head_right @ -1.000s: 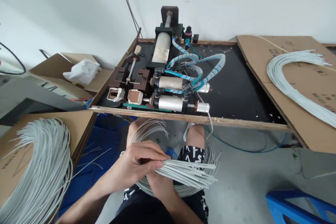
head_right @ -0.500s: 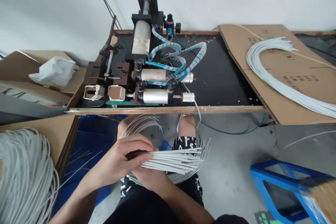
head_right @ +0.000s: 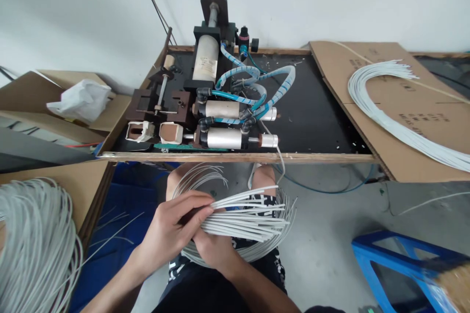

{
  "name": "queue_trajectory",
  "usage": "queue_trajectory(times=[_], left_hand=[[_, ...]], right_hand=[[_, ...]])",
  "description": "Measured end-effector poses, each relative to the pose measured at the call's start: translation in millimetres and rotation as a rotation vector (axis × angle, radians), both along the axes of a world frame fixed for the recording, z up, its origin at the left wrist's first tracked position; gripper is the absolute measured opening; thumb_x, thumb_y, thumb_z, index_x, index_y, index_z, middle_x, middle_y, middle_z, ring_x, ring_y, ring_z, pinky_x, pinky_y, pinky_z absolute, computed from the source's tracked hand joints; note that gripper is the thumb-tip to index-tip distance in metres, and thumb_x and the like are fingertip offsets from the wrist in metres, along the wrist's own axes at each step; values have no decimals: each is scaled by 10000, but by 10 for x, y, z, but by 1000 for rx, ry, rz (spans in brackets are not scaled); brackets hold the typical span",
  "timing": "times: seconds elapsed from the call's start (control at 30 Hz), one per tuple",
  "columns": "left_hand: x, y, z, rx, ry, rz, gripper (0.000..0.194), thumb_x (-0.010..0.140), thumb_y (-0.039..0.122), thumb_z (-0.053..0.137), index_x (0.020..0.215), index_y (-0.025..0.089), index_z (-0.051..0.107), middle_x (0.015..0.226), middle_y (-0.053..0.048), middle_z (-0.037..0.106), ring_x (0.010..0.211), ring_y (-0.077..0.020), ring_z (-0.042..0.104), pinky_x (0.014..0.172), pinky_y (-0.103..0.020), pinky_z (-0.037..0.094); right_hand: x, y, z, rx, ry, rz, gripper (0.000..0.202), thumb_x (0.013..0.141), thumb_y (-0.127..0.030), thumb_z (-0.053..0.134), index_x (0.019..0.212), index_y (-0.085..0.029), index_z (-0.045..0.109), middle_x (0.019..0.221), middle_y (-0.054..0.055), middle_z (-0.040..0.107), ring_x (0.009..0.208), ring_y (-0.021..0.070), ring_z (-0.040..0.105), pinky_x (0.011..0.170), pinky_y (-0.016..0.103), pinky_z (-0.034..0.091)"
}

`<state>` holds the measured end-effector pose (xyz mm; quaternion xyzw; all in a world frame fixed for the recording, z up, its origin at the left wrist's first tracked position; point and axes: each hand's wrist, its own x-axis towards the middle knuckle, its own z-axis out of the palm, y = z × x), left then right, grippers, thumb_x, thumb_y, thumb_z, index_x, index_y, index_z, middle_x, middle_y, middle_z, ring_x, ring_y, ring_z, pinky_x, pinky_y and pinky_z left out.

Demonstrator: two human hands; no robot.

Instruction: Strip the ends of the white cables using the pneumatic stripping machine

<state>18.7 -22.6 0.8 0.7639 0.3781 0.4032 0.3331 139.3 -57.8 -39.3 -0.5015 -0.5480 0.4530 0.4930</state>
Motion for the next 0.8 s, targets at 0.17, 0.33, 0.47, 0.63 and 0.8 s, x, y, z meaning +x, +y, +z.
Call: queue_trajectory(times=[0.17, 0.33, 0.47, 0.63, 0.8], left_hand=[[-77, 43, 65, 79, 154, -134, 128, 996, 201, 597, 1051, 171, 709, 1000, -74, 747, 857, -179, 728, 763, -291, 607], [-79, 30, 39, 126, 56, -25, 169, 977, 115, 597, 1085, 149, 722, 991, -61, 789, 851, -166, 762, 762, -237, 614], [-153, -2, -32, 30, -57, 265, 117, 920, 143, 681, 977, 185, 774, 843, -3, 805, 697, -132, 761, 644, -173, 603], [-368, 169, -128, -76, -241, 720, 121, 883, 297, 742, 868, 187, 791, 702, -2, 778, 603, -145, 730, 576, -211, 584], [-428, 418, -151, -32, -236, 831, 161, 871, 316, 726, 828, 173, 786, 701, -17, 780, 597, -152, 727, 605, -229, 585]], right_hand=[[-17, -13, -32, 2, 7, 36, 159, 782, -161, 495, 864, -283, 554, 816, 11, 707, 877, 244, 699, 766, 340, 599], [-12, 13, -16, -36, -1, 52, 106, 849, -221, 574, 808, -272, 657, 731, -1, 697, 736, 220, 682, 723, 319, 600], [28, 20, 72, -91, 42, 95, 211, 954, -306, 604, 830, -257, 767, 731, -2, 744, 722, 205, 719, 732, 298, 607], [64, -13, 117, -188, 170, 108, 223, 977, -385, 627, 971, -280, 823, 949, 29, 825, 940, 249, 776, 868, 335, 616], [58, -51, 35, -223, 196, 108, 216, 959, -426, 656, 972, -284, 818, 991, 60, 823, 978, 285, 776, 922, 390, 615]])
